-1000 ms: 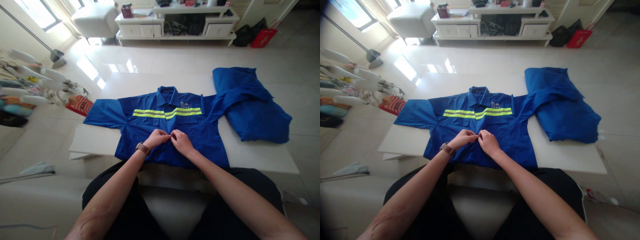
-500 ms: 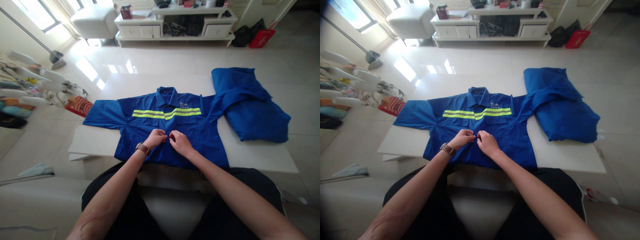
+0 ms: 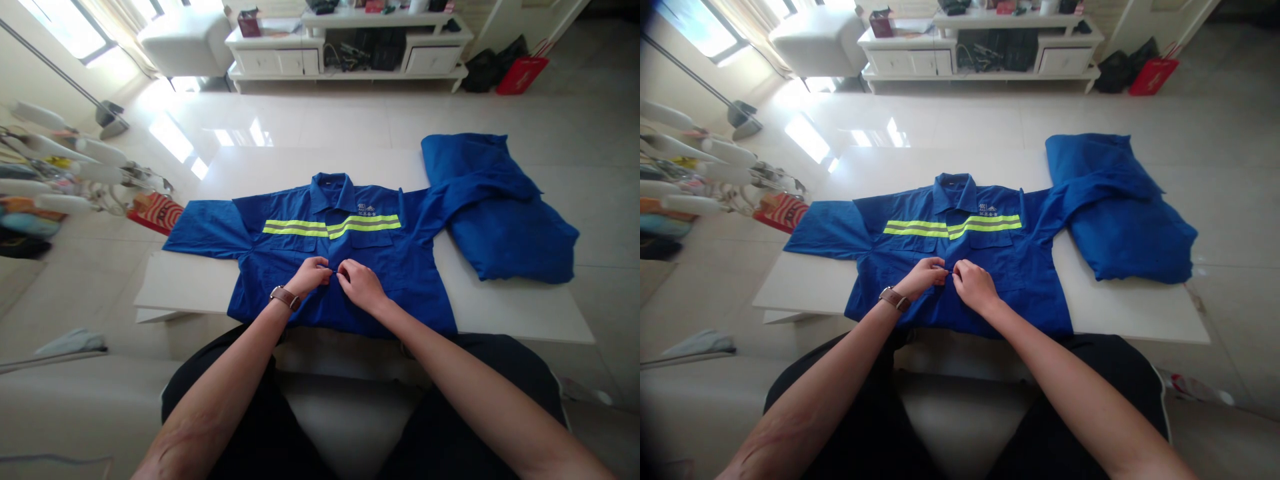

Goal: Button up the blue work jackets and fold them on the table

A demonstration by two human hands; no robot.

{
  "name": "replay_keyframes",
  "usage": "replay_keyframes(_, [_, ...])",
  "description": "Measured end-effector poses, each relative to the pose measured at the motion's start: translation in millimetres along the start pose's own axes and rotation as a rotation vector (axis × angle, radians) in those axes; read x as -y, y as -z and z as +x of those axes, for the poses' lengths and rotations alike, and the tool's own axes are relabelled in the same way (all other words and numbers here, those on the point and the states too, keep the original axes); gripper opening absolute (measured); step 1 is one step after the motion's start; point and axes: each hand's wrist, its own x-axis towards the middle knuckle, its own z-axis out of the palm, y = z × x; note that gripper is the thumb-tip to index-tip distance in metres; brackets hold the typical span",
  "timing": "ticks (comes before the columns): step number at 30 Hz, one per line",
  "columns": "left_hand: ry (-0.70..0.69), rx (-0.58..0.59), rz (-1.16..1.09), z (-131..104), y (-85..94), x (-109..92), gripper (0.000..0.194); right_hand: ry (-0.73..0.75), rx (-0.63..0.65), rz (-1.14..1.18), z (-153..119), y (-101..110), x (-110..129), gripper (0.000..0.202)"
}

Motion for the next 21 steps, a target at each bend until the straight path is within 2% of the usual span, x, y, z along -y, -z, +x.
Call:
replay_keyframes(5, [-0.067,0.036,0.037,-3.0,1.3,-0.2,0.039,-0.001,-0.008,-0.028,-0.7,0.1,0.9,0.01])
replay_keyframes(21, [-0.112,0.056,0.077,-7.8,1.7,-7.0,0.039,-0.008,-0.057,0.007,-0.1,-1.7,0.0,0.009])
